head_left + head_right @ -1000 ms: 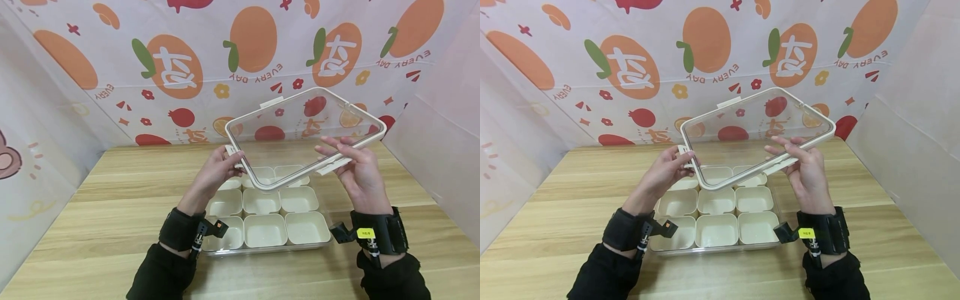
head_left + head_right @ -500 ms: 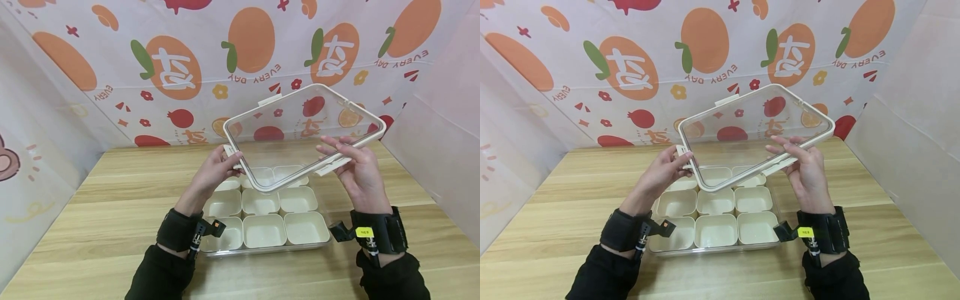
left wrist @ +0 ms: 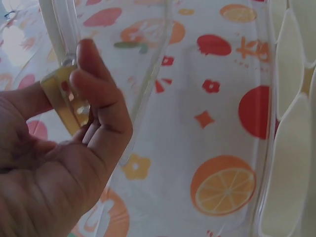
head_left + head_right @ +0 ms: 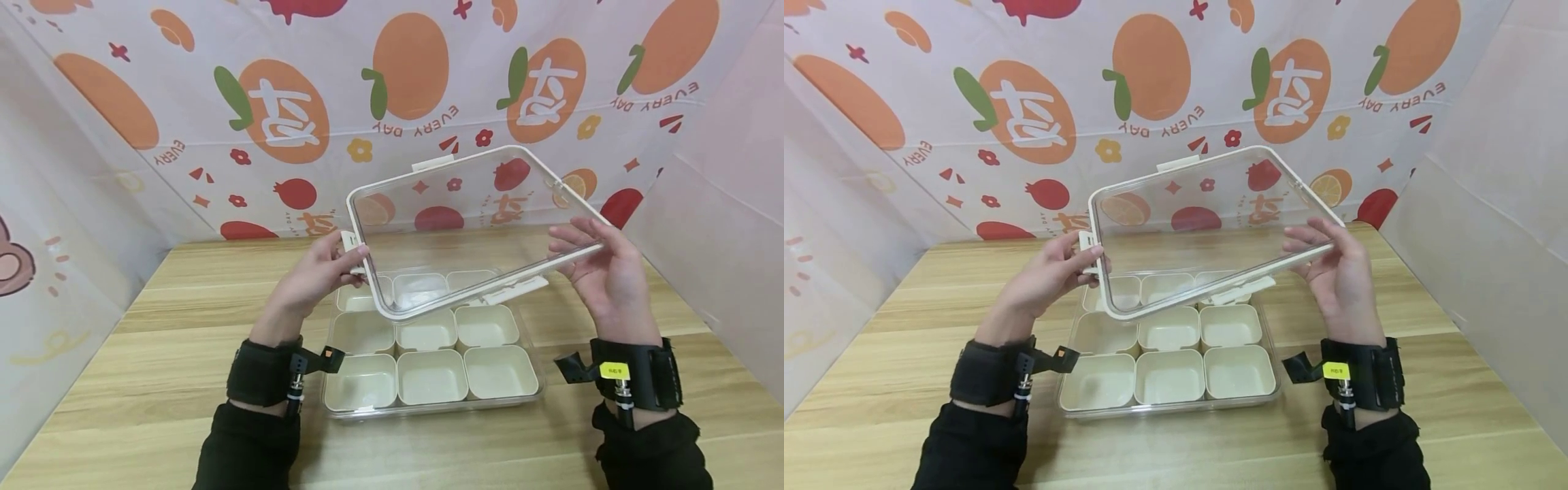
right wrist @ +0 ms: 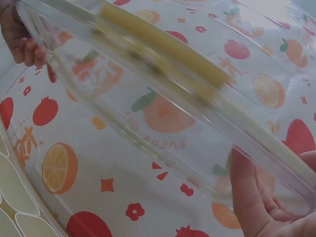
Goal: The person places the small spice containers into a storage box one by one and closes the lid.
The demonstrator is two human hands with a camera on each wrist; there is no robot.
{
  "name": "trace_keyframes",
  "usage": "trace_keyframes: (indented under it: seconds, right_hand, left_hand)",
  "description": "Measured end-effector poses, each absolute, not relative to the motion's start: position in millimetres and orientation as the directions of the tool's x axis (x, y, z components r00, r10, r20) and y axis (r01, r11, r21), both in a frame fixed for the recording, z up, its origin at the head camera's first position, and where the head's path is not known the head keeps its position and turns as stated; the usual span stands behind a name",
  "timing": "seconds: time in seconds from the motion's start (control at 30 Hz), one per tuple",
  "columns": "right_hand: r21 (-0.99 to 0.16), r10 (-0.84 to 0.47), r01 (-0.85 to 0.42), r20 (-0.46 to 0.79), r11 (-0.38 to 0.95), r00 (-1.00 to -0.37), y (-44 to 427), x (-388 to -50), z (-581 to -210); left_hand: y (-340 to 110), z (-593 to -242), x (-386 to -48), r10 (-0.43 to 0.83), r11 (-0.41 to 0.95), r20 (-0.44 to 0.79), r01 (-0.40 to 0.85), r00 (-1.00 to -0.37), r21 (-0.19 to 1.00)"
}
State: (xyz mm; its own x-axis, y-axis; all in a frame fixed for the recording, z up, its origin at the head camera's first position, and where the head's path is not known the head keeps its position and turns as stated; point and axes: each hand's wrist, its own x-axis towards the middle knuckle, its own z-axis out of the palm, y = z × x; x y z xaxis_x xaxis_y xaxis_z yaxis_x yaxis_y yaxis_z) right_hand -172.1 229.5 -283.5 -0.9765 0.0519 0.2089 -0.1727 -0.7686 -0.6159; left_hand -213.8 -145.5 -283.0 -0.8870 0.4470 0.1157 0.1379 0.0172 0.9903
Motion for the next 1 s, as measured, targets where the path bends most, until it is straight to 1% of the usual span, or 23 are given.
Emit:
trace_keyframes:
  seconds: [0.2, 0.37, 0.47, 0.7, 0.83, 1.0]
  right_hand:
    - [-0.606, -0.043, -0.117, 0.242, -0.787, -0.969, 233.4, -176.5, -286.4]
    - [-0.526, -0.133, -0.008, 0.229, -0.850, -0.964, 233.2, -177.9, -289.0]
    - [-0.521, -0.165, 0.022, 0.230, -0.854, -0.959, 233.5, -177.9, -289.1]
    - [-0.576, -0.159, 0.010, 0.209, -0.817, -0.965, 236.9, -177.1, -287.1]
    - [-0.582, -0.148, 0.015, 0.181, -0.813, -0.972, 238.9, -176.8, -287.6]
    - [-0.589, -0.138, 0.004, 0.183, -0.808, -0.973, 239.5, -176.1, -288.1]
  left_hand:
    - [-159.8, -275.5, -210.3, 0.462, 0.056, 0.112, 0.155, -0.880, 0.986]
    - [-165.3, -272.4, -208.8, 0.459, 0.075, 0.096, 0.146, -0.883, 0.986]
    - [-167.4, -272.9, -210.1, 0.470, 0.088, 0.093, 0.152, -0.877, 0.984]
    - [-169.4, -274.2, -212.6, 0.502, 0.112, 0.067, 0.142, -0.863, 0.984]
    - [-171.2, -273.2, -211.4, 0.512, 0.139, 0.054, 0.145, -0.857, 0.980]
    - [-172.9, -273.4, -211.3, 0.522, 0.142, 0.066, 0.164, -0.850, 0.976]
